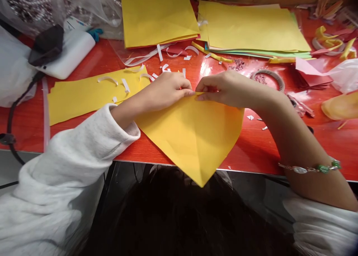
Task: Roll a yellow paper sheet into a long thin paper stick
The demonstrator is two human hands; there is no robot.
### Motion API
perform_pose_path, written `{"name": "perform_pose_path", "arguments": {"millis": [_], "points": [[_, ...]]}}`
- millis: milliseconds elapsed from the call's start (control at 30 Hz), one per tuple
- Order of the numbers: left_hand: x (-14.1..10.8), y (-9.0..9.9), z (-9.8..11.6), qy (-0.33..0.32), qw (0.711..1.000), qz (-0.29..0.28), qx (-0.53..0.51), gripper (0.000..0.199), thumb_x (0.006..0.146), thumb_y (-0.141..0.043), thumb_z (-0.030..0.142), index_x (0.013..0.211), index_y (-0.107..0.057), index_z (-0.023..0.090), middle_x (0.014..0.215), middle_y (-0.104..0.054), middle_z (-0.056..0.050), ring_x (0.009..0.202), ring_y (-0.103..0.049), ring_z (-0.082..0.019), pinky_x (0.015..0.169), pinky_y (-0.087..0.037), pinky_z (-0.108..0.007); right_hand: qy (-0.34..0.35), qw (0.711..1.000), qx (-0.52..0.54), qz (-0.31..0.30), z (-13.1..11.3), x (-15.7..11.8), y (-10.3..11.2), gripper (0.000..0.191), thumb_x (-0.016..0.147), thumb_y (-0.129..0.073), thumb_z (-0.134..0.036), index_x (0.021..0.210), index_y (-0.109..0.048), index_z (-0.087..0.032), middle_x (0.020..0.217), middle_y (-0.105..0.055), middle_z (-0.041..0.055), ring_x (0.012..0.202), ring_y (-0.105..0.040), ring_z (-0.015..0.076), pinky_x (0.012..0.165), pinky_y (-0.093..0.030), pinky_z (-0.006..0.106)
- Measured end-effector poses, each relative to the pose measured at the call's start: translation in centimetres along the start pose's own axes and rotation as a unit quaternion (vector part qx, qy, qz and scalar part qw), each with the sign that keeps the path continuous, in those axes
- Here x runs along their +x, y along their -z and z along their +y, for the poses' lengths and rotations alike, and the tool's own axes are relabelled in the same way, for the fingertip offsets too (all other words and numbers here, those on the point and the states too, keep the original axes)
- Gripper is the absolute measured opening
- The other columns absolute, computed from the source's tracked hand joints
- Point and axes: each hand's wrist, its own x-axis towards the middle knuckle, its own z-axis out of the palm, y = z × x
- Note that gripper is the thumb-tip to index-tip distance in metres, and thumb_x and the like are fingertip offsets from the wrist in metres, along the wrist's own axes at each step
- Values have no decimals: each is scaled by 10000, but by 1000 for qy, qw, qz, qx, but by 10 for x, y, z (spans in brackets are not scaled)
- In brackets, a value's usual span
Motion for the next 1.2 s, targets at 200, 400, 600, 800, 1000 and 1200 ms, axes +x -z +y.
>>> {"name": "perform_pose_path", "arguments": {"millis": [200,400,600,800,1000,1200], "points": [[-2,-4,3,-13,999,40,0,186,836,-534,290,952,-605,164,862,-636,-32,802,-589,-151,734,-416,-260,-10,1000,-24,-1,4,1,-3,272,885,-407,-324,802,-631,-195,604,-528,19,537,-436,120,534,-297,273],[-2,-6,2,-12,998,63,17,197,895,-450,287,909,-610,174,857,-627,-39,853,-599,-179,796,-412,-292,9,998,-39,54,4,1,-3,188,834,-491,-317,869,-626,-191,667,-556,25,591,-468,139,575,-319,276],[-2,-7,2,-14,995,95,26,158,874,-496,271,940,-604,177,885,-633,-42,842,-591,-174,771,-415,-290,28,997,-20,65,3,3,-4,244,869,-428,-294,830,-637,-175,678,-575,33,602,-475,135,598,-332,277],[-3,-8,0,-34,990,119,65,191,893,-465,297,963,-597,180,866,-639,-36,776,-585,-157,714,-419,-276,30,994,-24,105,4,4,-4,239,872,-452,-327,809,-631,-181,664,-583,30,598,-481,134,584,-331,271],[-3,-8,-2,-57,982,141,108,180,888,-478,269,931,-625,173,876,-640,-51,817,-591,-165,717,-418,-272,46,994,-34,94,2,4,-6,270,878,-447,-368,880,-633,-173,764,-630,58,654,-506,146,616,-337,275],[-3,-9,-3,-34,986,130,102,181,873,-512,297,965,-583,159,853,-654,-42,733,-593,-145,649,-402,-238,4,989,-29,145,5,4,-9,230,876,-420,-280,911,-625,-181,681,-608,24,575,-474,128,566,-311,253]]}}
